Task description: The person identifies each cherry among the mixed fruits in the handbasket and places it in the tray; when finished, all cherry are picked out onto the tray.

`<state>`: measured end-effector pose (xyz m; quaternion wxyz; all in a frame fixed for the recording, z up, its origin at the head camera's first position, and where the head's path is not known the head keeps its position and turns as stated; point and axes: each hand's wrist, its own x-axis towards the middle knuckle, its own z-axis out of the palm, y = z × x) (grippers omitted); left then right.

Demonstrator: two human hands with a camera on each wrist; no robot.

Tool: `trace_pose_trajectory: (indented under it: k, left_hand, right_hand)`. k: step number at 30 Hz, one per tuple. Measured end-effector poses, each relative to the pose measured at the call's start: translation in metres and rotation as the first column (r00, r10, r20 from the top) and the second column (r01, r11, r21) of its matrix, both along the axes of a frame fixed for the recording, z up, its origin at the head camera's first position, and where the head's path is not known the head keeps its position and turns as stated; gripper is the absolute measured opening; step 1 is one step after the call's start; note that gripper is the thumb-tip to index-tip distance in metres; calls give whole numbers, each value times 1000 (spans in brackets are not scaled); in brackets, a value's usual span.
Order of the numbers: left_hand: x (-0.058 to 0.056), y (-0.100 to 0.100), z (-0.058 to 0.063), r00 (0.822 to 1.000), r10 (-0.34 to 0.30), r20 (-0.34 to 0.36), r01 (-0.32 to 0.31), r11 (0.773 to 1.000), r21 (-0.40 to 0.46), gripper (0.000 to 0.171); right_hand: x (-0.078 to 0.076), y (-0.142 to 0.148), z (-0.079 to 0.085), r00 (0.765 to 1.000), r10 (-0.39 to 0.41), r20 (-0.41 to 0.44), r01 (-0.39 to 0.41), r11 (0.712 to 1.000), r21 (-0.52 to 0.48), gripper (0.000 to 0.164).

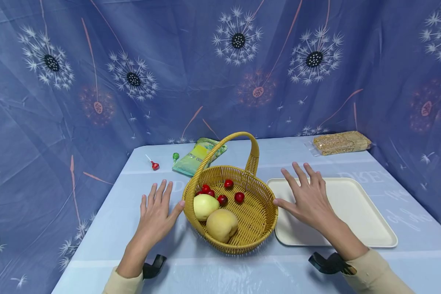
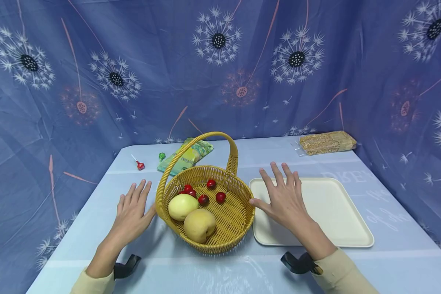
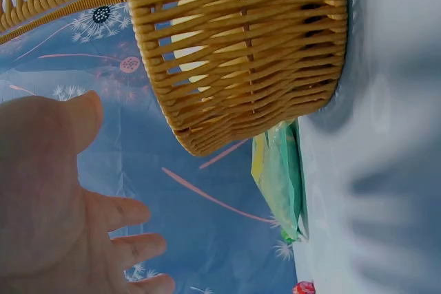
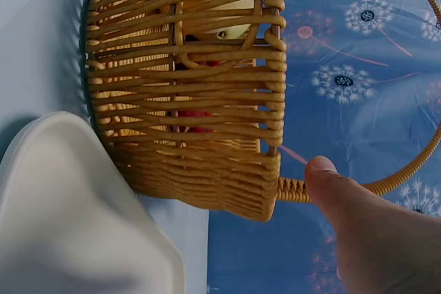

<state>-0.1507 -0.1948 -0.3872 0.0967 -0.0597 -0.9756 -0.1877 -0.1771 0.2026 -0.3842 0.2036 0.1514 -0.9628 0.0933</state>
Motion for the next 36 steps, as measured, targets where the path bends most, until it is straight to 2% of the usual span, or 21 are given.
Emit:
trace_pose_trajectory:
  k: [12,21,30,36]
  left_hand:
    - [3,5,-1,997,-42,-71,45,998,42,70]
    - [5,10,-5,984,-76,-159,90,992,84,64]
    - [6,13,-6,980,-108,-167,133,980,146,63]
    - [7,12,-8,979,-132,-154,165,961,220,63]
  right_hand:
    - [-4,-15,8,996,80,-32,-81,997,-20,82]
    - [-8,-31,16,990,142,-21,-143,988,-61,74]
    - [-13,-48,20,975,223,-11,-223,970,-97,67]
    - [-19,-59,21,956,294,3,-292,948,-128,60]
